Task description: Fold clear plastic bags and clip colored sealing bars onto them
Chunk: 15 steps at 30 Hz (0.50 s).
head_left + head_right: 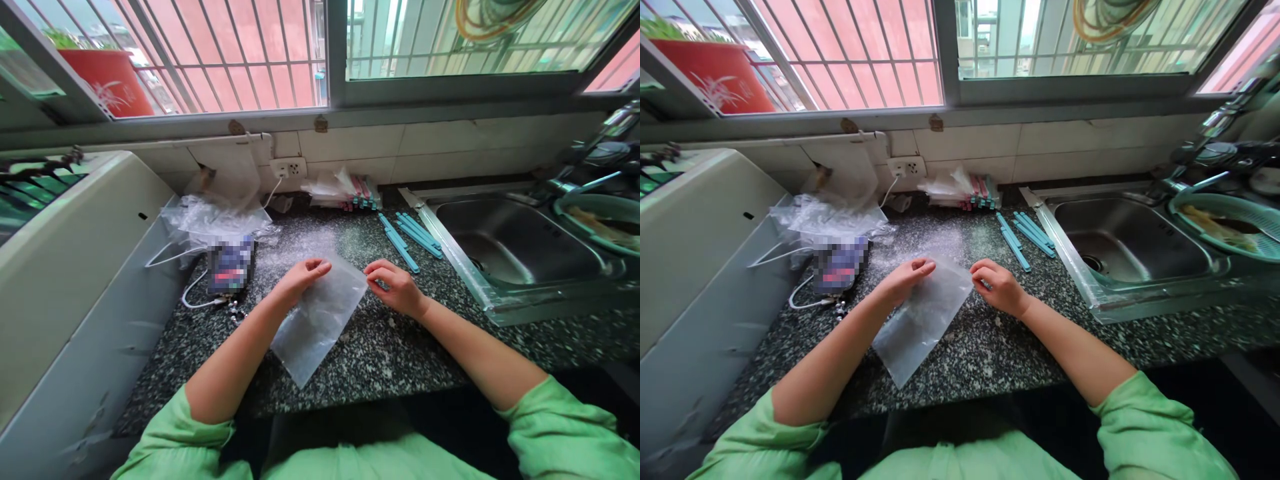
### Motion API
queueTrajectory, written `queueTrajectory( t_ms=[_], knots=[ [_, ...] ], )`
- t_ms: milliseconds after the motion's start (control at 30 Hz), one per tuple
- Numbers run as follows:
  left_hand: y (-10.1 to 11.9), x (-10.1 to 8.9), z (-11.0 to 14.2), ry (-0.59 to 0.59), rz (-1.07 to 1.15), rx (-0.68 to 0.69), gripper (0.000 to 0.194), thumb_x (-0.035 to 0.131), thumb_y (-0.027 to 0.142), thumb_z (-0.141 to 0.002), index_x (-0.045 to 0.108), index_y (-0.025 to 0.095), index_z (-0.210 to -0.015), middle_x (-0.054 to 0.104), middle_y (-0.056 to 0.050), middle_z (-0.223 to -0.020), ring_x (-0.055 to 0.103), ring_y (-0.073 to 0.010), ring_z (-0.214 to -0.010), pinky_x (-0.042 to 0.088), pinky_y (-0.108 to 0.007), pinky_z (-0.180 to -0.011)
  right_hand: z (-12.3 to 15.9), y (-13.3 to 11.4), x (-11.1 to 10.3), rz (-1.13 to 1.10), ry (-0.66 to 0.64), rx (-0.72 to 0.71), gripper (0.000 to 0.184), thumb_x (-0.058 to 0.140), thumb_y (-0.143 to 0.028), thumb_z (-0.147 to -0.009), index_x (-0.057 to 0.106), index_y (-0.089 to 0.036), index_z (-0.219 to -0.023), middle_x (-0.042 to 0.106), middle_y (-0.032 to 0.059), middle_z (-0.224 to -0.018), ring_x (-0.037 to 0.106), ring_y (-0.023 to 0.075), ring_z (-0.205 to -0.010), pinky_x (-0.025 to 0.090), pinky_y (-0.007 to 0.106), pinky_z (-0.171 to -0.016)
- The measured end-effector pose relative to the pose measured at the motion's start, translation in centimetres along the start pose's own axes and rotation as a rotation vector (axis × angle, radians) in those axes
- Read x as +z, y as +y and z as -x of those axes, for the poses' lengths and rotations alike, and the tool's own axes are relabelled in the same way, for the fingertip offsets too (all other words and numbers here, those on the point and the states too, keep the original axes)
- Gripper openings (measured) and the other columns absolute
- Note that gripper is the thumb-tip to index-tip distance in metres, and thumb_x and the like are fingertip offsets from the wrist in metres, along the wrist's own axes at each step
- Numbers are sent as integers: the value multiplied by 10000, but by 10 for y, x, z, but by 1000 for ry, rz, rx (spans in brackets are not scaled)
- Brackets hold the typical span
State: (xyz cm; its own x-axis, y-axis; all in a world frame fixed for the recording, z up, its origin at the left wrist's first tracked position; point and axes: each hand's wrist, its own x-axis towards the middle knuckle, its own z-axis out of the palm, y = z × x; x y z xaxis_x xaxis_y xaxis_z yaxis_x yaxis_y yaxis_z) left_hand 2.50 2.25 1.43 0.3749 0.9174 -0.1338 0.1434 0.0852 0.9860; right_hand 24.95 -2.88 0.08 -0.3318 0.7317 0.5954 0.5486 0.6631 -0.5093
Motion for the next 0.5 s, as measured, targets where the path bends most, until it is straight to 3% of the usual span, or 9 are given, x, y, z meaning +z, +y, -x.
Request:
queueTrajectory(
  t_ms=[133,233,333,500],
  knots=[
    [3,2,5,-53,103,-126,415,735,514,-492,623,136,-620,513,28,-502,404,-73,-453,272,-206,-452,0,-1,0,-44,-11,81,132,475,-222,-827,553,-197,-724,641,75,-870,602,154,-794,506,305,-716],
    [2,9,10,57,165,-71,400,762,477,-454,629,130,-601,516,33,-505,397,-68,-477,273,-205,-479,1,-1,2,-112,4,237,108,497,-259,-812,566,-181,-841,642,68,-839,593,145,-698,499,293,-659],
    [0,18,16,164,239,3,387,769,449,-455,623,130,-617,529,34,-536,410,-69,-515,295,-204,-515,1,1,4,-226,57,441,311,568,-367,-757,536,-159,-986,627,60,-834,575,141,-653,485,289,-626],
    [0,28,23,150,241,63,398,751,460,-495,521,139,-548,442,60,-510,355,-51,-496,270,-193,-500,-4,1,7,-376,-86,638,325,579,-483,-699,551,-159,-688,544,-12,-595,491,110,-556,415,245,-554]
  ],
)
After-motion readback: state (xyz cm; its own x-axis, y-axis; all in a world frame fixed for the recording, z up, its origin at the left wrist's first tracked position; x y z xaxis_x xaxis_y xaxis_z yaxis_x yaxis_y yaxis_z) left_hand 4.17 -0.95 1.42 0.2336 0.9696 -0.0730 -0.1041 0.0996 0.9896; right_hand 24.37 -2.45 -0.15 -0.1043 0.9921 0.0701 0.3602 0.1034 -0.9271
